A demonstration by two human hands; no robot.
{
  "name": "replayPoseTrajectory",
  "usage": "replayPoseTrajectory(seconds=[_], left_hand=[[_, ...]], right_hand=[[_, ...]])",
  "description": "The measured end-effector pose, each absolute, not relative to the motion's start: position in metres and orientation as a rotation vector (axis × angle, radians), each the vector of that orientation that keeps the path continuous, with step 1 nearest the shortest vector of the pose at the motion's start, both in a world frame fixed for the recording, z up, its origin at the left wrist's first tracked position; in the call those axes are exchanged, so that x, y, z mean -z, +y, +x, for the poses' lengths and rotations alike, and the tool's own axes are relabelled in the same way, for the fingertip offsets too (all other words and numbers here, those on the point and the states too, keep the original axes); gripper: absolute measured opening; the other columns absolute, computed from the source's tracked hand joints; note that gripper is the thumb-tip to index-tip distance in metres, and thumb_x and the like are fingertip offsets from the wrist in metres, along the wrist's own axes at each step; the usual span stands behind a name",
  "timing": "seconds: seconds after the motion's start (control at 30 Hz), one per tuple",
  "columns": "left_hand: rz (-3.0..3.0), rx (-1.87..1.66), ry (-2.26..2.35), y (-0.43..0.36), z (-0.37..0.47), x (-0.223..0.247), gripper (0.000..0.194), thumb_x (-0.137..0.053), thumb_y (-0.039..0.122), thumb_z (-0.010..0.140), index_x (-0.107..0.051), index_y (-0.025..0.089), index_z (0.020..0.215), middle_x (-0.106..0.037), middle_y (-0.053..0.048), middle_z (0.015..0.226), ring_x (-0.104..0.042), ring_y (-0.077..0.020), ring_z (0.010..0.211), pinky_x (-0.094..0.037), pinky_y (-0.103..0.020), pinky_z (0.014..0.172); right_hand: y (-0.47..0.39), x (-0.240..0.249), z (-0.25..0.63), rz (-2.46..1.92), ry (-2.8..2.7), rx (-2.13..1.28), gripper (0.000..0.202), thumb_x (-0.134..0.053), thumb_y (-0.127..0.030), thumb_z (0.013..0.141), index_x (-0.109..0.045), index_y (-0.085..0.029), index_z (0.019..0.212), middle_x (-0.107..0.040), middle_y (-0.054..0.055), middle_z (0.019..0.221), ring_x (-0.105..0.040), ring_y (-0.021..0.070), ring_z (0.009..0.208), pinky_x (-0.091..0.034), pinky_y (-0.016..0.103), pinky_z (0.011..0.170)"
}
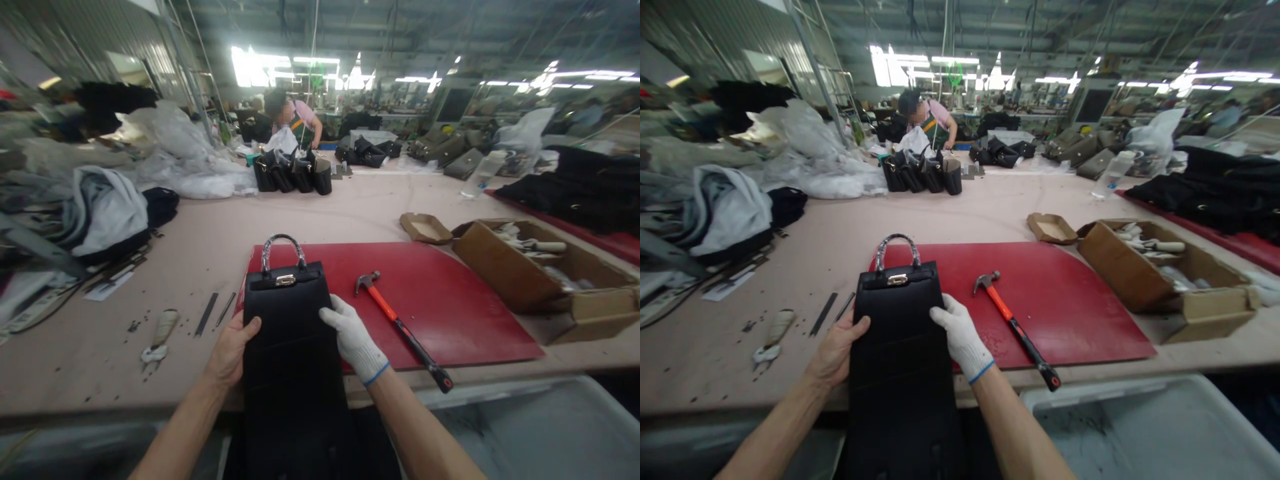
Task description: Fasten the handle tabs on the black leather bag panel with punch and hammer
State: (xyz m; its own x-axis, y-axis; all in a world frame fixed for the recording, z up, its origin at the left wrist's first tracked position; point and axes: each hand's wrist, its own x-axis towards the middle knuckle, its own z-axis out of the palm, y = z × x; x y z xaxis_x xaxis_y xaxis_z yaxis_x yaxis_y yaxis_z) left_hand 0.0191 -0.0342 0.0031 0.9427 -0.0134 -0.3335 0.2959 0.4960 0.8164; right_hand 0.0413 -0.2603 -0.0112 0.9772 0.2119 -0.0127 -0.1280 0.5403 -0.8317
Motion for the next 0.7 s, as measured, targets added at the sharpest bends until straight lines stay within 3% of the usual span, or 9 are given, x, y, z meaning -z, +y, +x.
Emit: replayPoseTrajectory(seconds=[0.4, 0.7], left_hand=[[0.972, 0.129, 0.212, -0.035, 0.016, 0.0, 0.064, -0.096, 0.034, 0.065, -0.071, 0.016, 0.121, -0.076, -0.013, 0.122, -0.067, -0.0348, 0.122, -0.048, -0.05, 0.115], [0.889, 0.127, 0.147, -0.033, 0.02, 0.014, 0.061, -0.092, 0.034, 0.072, -0.072, 0.016, 0.126, -0.075, -0.015, 0.123, -0.069, -0.0365, 0.118, -0.051, -0.052, 0.111]], right_hand=[[-0.261, 0.016, 0.045, -0.995, -0.022, -0.265, 0.042, -0.085, -0.03, 0.071, -0.074, -0.02, 0.11, -0.077, 0.007, 0.112, -0.071, 0.0293, 0.101, -0.054, 0.043, 0.095], [-0.259, 0.014, 0.056, -1.081, 0.018, -0.313, 0.041, -0.086, -0.029, 0.068, -0.074, -0.019, 0.107, -0.077, 0.009, 0.11, -0.072, 0.0305, 0.099, -0.055, 0.045, 0.094]])
